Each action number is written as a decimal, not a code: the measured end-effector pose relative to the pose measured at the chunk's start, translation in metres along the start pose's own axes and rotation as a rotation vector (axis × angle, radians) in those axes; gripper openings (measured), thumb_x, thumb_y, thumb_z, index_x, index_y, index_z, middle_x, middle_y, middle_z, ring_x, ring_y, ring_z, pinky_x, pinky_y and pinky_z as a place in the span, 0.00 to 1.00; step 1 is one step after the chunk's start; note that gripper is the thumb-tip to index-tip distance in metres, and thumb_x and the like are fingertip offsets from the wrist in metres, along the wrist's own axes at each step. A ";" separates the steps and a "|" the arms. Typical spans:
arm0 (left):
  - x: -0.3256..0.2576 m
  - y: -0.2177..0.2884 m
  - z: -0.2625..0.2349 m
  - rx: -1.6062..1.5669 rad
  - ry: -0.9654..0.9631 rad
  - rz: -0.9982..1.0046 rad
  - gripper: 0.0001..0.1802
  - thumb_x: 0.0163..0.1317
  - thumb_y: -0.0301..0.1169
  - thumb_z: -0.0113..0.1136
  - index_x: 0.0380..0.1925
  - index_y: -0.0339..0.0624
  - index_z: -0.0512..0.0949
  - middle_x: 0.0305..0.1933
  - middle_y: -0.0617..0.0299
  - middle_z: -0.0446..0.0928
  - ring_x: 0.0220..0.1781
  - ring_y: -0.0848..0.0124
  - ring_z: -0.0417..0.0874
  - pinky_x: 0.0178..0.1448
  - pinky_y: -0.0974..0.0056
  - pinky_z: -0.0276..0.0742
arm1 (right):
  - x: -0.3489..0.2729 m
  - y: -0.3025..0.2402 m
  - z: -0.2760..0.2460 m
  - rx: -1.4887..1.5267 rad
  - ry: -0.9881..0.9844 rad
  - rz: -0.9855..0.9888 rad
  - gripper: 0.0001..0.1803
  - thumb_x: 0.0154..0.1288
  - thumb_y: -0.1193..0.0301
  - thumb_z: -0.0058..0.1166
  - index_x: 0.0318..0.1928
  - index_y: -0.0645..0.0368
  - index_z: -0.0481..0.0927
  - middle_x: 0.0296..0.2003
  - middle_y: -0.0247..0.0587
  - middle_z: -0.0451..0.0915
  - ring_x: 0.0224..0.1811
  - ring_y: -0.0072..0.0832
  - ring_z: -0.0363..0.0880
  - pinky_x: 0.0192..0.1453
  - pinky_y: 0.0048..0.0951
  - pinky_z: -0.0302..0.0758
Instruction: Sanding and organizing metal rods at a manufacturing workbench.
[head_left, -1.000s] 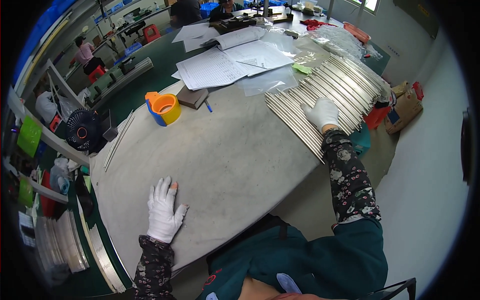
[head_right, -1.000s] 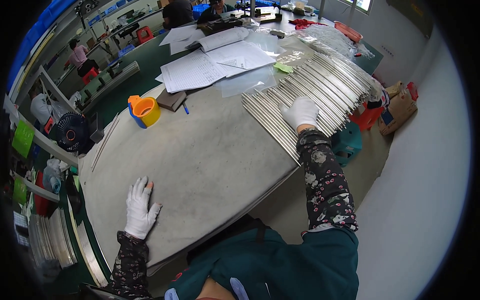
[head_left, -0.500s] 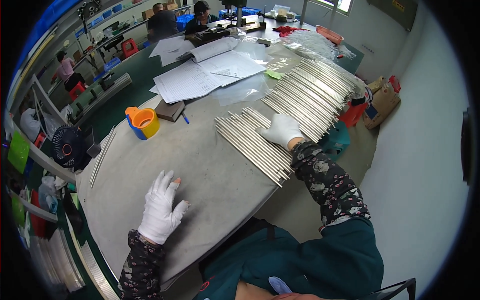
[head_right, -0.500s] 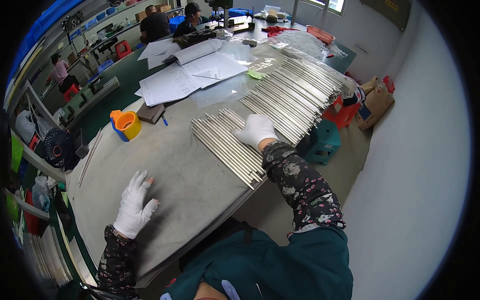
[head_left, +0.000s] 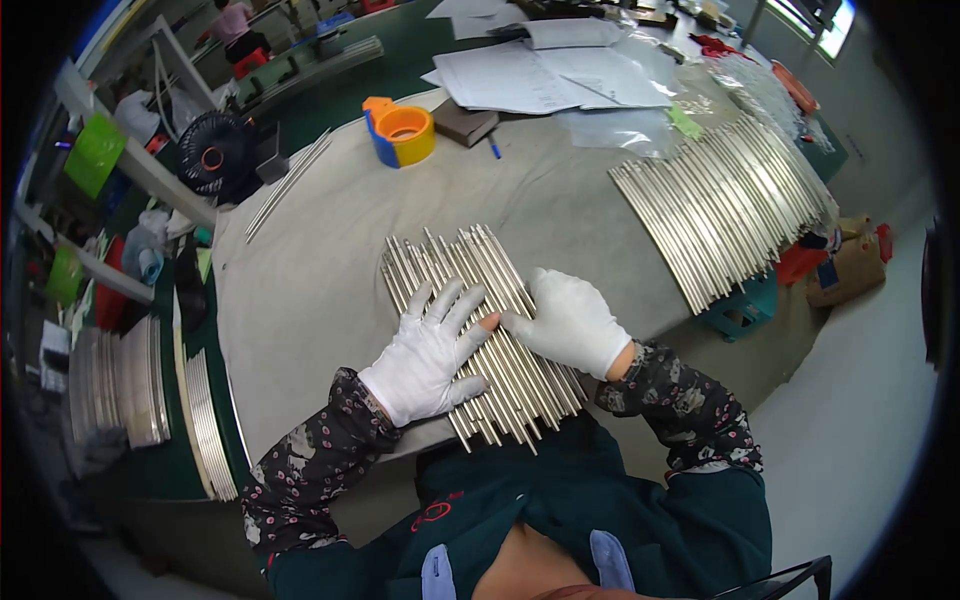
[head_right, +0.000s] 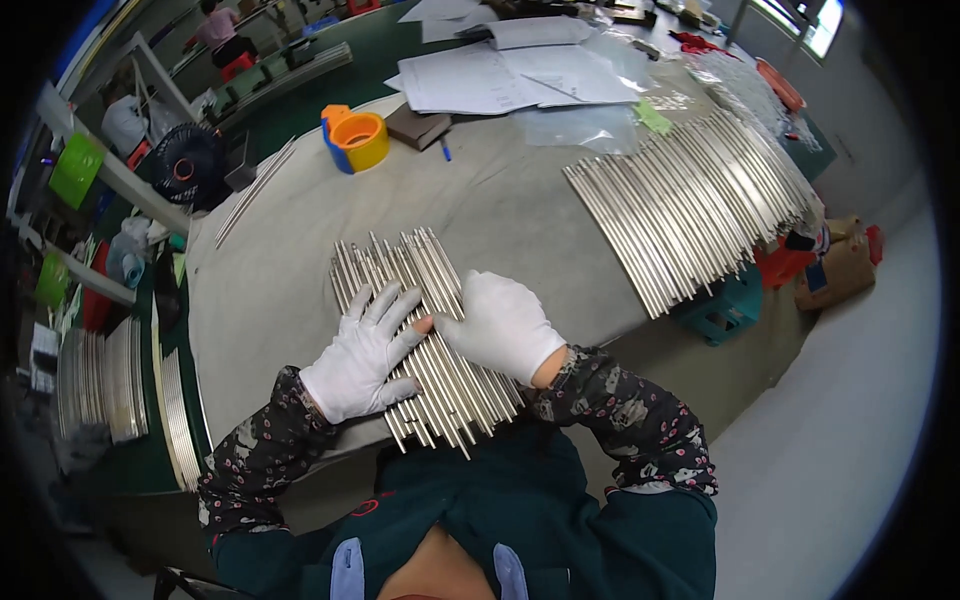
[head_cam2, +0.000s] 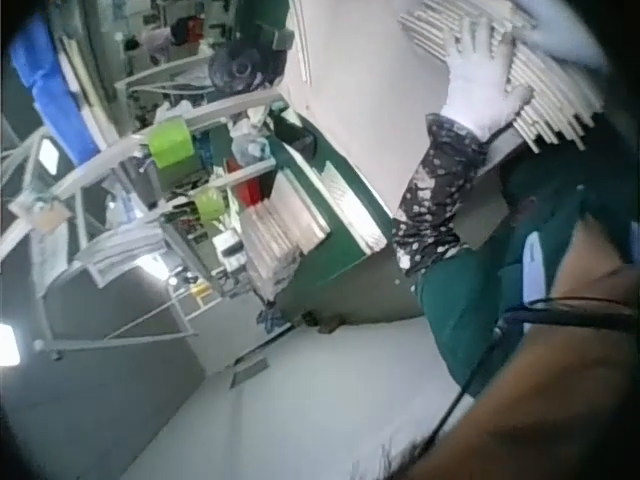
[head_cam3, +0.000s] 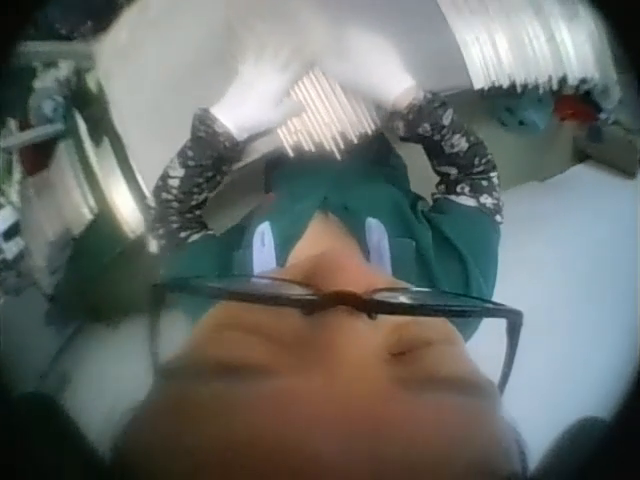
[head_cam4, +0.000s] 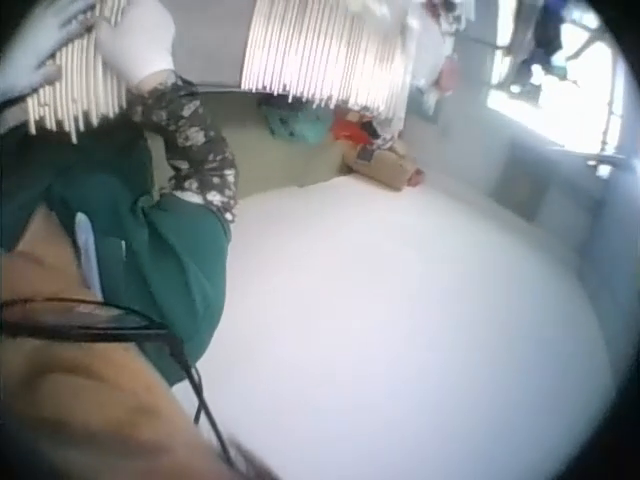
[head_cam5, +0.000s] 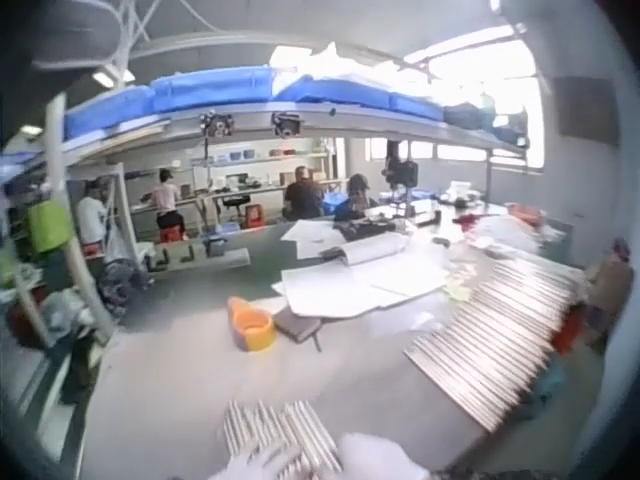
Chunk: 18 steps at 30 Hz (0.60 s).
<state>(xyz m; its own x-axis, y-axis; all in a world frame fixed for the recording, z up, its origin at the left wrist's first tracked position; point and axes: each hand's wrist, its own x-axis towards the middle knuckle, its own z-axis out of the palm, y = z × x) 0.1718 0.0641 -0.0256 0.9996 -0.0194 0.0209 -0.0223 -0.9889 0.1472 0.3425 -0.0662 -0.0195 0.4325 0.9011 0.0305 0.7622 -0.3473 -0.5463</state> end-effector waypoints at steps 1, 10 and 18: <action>-0.014 -0.004 -0.003 -0.037 0.012 0.040 0.41 0.58 0.55 0.50 0.67 0.44 0.56 0.70 0.40 0.53 0.70 0.40 0.54 0.71 0.36 0.42 | -0.001 -0.009 0.004 0.015 -0.021 -0.044 0.21 0.54 0.58 0.59 0.30 0.67 0.74 0.25 0.55 0.77 0.30 0.51 0.79 0.36 0.45 0.76; -0.043 -0.003 -0.007 -0.075 0.046 -0.026 0.40 0.51 0.51 0.60 0.64 0.49 0.62 0.71 0.44 0.53 0.71 0.46 0.55 0.70 0.36 0.44 | -0.004 -0.018 0.031 -0.134 0.145 -0.506 0.30 0.52 0.61 0.57 0.56 0.58 0.73 0.51 0.50 0.72 0.53 0.43 0.72 0.46 0.44 0.70; -0.004 0.010 0.005 -0.042 0.039 0.012 0.41 0.59 0.57 0.50 0.68 0.52 0.55 0.72 0.42 0.50 0.72 0.45 0.53 0.69 0.32 0.42 | -0.010 0.038 0.011 -0.103 0.127 -0.451 0.36 0.57 0.56 0.55 0.64 0.56 0.65 0.60 0.60 0.64 0.63 0.53 0.62 0.62 0.50 0.62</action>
<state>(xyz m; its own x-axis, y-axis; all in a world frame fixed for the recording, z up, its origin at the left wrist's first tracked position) 0.1673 0.0539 -0.0296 0.9978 -0.0251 0.0610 -0.0362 -0.9815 0.1881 0.3618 -0.0857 -0.0498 0.0981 0.9313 0.3509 0.9284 0.0414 -0.3694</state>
